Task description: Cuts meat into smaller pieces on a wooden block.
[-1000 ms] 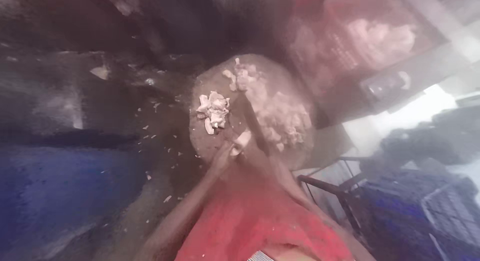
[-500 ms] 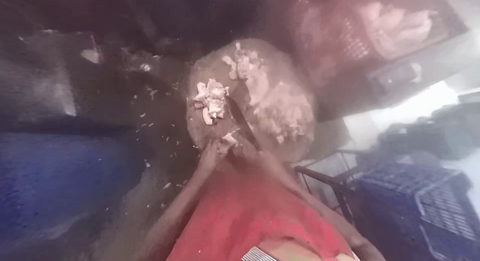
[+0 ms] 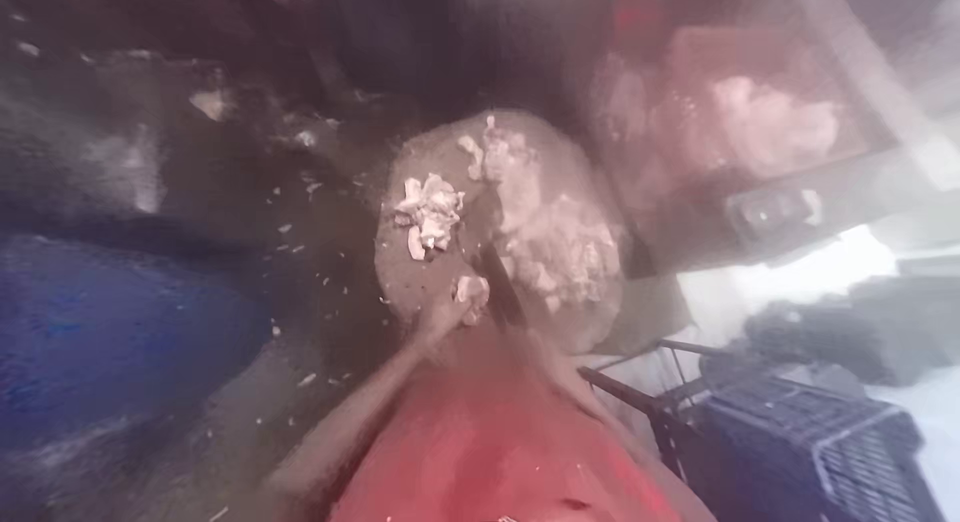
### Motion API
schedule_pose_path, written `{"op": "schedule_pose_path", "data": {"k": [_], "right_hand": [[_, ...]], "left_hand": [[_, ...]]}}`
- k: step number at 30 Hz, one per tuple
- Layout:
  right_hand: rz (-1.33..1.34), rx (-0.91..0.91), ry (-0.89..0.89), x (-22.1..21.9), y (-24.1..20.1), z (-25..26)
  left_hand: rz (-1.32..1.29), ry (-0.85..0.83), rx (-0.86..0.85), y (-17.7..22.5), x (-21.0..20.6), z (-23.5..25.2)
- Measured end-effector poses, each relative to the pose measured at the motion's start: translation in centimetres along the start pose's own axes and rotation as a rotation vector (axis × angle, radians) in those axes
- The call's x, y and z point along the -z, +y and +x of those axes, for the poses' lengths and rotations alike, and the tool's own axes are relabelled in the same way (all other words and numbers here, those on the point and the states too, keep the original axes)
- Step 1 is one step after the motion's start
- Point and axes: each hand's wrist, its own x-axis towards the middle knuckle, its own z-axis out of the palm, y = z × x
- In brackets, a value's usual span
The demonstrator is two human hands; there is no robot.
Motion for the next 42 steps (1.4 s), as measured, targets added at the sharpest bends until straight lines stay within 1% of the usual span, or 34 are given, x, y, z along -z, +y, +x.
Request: {"op": "schedule_pose_path", "data": {"k": [1, 2, 3, 5, 6, 7, 8, 10, 13, 15, 16, 18, 19, 20, 21, 24, 25, 26, 27, 29, 30, 31, 33, 34, 35, 36, 37, 38, 40, 41, 42], "right_hand": [[-0.004, -0.006, 0.020, -0.1, -0.7, -0.2], [0.003, 0.035, 0.050, -0.5, -1.5, -0.4], [0.031, 0.110, 0.067, -1.2, -2.0, -0.6], [0.067, 0.253, 0.045, -2.2, -2.8, -0.1], [0.057, 0.277, 0.024, -2.6, -3.5, 0.3], [0.014, 0.274, 0.016, -2.9, -4.4, 0.9], [-0.040, 0.231, 0.005, -3.2, -5.2, 1.3], [-0.103, 0.164, -0.011, -3.5, -5.5, 2.0], [-0.093, 0.120, -0.063, -3.6, -2.5, 1.4], [-0.091, 0.082, -0.107, -2.5, -0.3, 0.9], [-0.068, 0.066, -0.126, -1.8, 0.0, 0.5], [-0.079, 0.032, -0.096, -0.8, -0.9, -0.9], [-0.119, 0.045, -0.056, -0.5, -2.2, -1.4], [-0.150, 0.085, -0.011, -0.4, -3.8, -1.8], [-0.145, 0.164, 0.042, -0.8, -5.2, -2.5], [0.021, 0.481, 0.178, -2.8, -9.4, -3.6], [0.045, 0.519, 0.202, -3.6, -10.0, -3.6], [0.006, 0.501, 0.187, -4.1, -9.7, -3.2], [-0.065, 0.427, 0.153, -4.6, -8.8, -2.0], [-0.201, 0.193, 0.042, -5.3, -5.8, 1.6], [-0.213, 0.113, -0.002, -5.4, -4.6, 2.9], [-0.199, 0.059, -0.043, -5.1, -4.2, 3.8], [-0.159, -0.002, -0.081, -4.8, -4.3, 3.8], [-0.163, -0.007, -0.064, -4.5, -5.0, 3.4], [-0.191, 0.019, -0.032, -4.1, -5.8, 2.8], [-0.233, 0.060, 0.013, -3.8, -6.6, 1.9], [-0.267, 0.086, 0.060, -3.7, -7.0, 0.7], [-0.304, 0.085, 0.108, -3.3, -7.1, -0.3], [-0.332, 0.082, 0.210, -2.7, -5.7, -0.8], [-0.332, 0.070, 0.226, -2.3, -4.5, -0.5], [-0.343, 0.034, 0.200, -1.7, -3.2, 0.2]], "left_hand": [[-0.038, -0.008, 0.023, 0.4, 0.1, 0.3], [-0.090, -0.015, 0.030, 0.3, 0.0, 0.7], [-0.160, -0.031, 0.029, -0.1, -0.1, 0.7], [-0.330, -0.047, 0.026, -0.3, -0.6, 0.1], [-0.392, -0.042, 0.035, -0.2, -0.8, -0.3], [-0.429, -0.031, 0.032, -0.2, -0.9, -0.1], [-0.442, -0.023, 0.032, -0.4, -1.3, 0.0], [-0.464, -0.007, 0.055, -0.5, -1.9, 0.5], [-0.478, 0.007, 0.056, -0.9, -2.2, 0.1], [-0.438, 0.028, 0.034, -1.2, -2.0, 0.3], [-0.408, 0.024, 0.031, -1.3, -1.8, 0.5], [-0.358, -0.033, 0.046, -1.6, -1.8, 0.6], [-0.342, -0.073, 0.052, -1.6, -1.3, 0.6], [-0.325, -0.102, 0.058, -1.5, -0.6, 0.4], [-0.333, -0.123, 0.061, -1.5, -0.2, -0.1], [-0.471, -0.164, 0.060, -1.9, 0.0, -1.2], [-0.483, -0.177, 0.064, -1.9, 0.1, -1.3], [-0.488, -0.188, 0.077, -1.7, 0.1, -1.3], [-0.488, -0.204, 0.093, -1.5, 0.2, -1.4], [-0.428, -0.241, 0.095, -1.9, 0.4, -0.9], [-0.370, -0.237, 0.092, -1.9, 0.5, -0.7], [-0.311, -0.190, 0.068, -1.6, 0.7, -0.5], [-0.109, -0.058, 0.003, -0.9, 0.1, -0.5], [-0.016, -0.013, 0.003, -0.2, -0.1, -0.3], [0.039, 0.028, 0.014, 0.4, -0.1, 0.1], [0.061, 0.023, 0.036, 0.7, 0.2, 0.3], [0.040, 0.006, 0.052, 0.5, 0.5, 0.0], [-0.035, -0.001, 0.053, 0.0, 1.1, -0.4], [-0.257, 0.030, -0.016, -2.0, 2.3, -1.4], [-0.362, 0.053, -0.053, -3.0, 2.8, -1.9], [-0.447, 0.077, -0.060, -4.0, 3.0, -2.4]]}}
